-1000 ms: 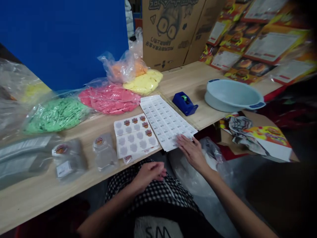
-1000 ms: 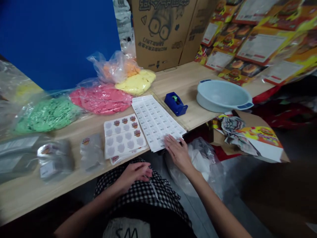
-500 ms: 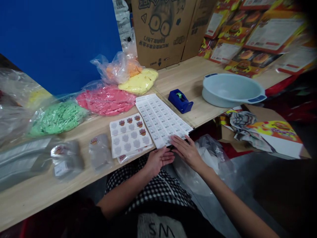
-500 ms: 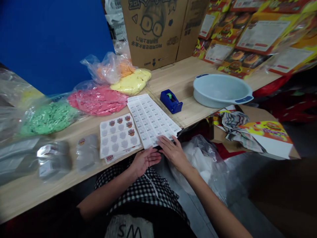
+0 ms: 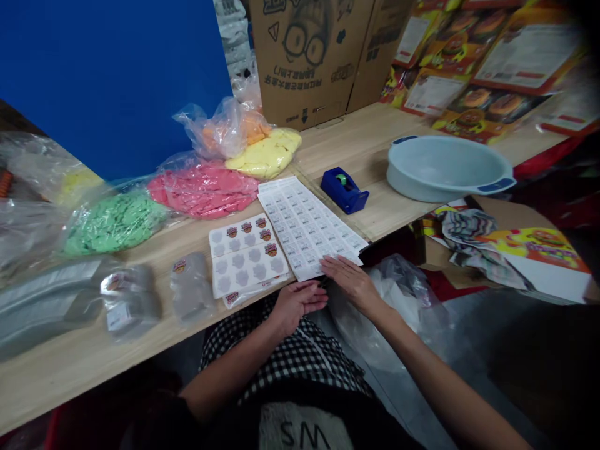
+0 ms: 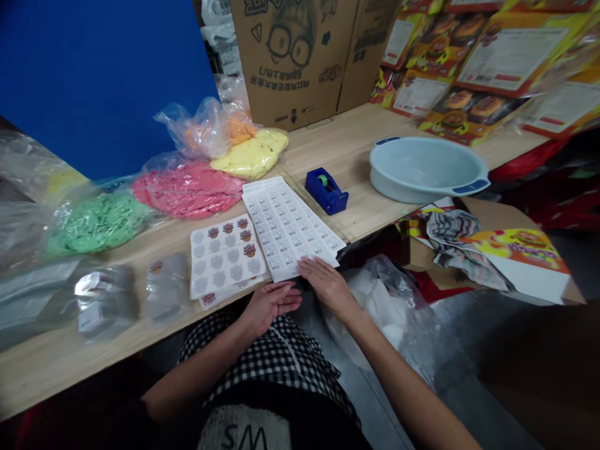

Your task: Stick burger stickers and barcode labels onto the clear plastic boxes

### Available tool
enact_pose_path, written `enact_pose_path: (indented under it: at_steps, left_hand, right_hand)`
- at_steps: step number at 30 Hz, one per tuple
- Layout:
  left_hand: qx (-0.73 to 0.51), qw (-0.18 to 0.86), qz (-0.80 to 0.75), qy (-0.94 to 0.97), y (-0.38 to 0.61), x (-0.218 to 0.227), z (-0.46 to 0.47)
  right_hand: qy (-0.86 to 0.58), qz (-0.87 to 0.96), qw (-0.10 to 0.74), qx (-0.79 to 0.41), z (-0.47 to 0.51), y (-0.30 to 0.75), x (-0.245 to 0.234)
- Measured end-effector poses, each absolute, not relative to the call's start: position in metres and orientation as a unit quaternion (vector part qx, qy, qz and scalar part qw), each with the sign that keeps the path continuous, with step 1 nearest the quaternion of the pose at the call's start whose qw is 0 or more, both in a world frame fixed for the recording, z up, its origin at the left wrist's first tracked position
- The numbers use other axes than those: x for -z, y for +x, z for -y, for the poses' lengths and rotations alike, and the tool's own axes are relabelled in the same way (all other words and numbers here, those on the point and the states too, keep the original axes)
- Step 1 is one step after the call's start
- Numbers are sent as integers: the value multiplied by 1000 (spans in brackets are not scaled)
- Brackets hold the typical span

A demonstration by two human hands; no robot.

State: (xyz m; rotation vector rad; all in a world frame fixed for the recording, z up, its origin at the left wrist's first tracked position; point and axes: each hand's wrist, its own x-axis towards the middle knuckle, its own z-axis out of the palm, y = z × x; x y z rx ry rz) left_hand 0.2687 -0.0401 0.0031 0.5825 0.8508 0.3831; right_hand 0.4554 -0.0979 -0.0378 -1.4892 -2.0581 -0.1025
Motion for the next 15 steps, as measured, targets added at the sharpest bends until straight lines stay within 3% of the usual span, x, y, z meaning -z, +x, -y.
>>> enact_pose_path:
  at_steps: [15]
  left_hand:
    - [-193,864,-367,286,271,-4,46]
  right_hand:
    - [-568,763,309,-4,111,442,26]
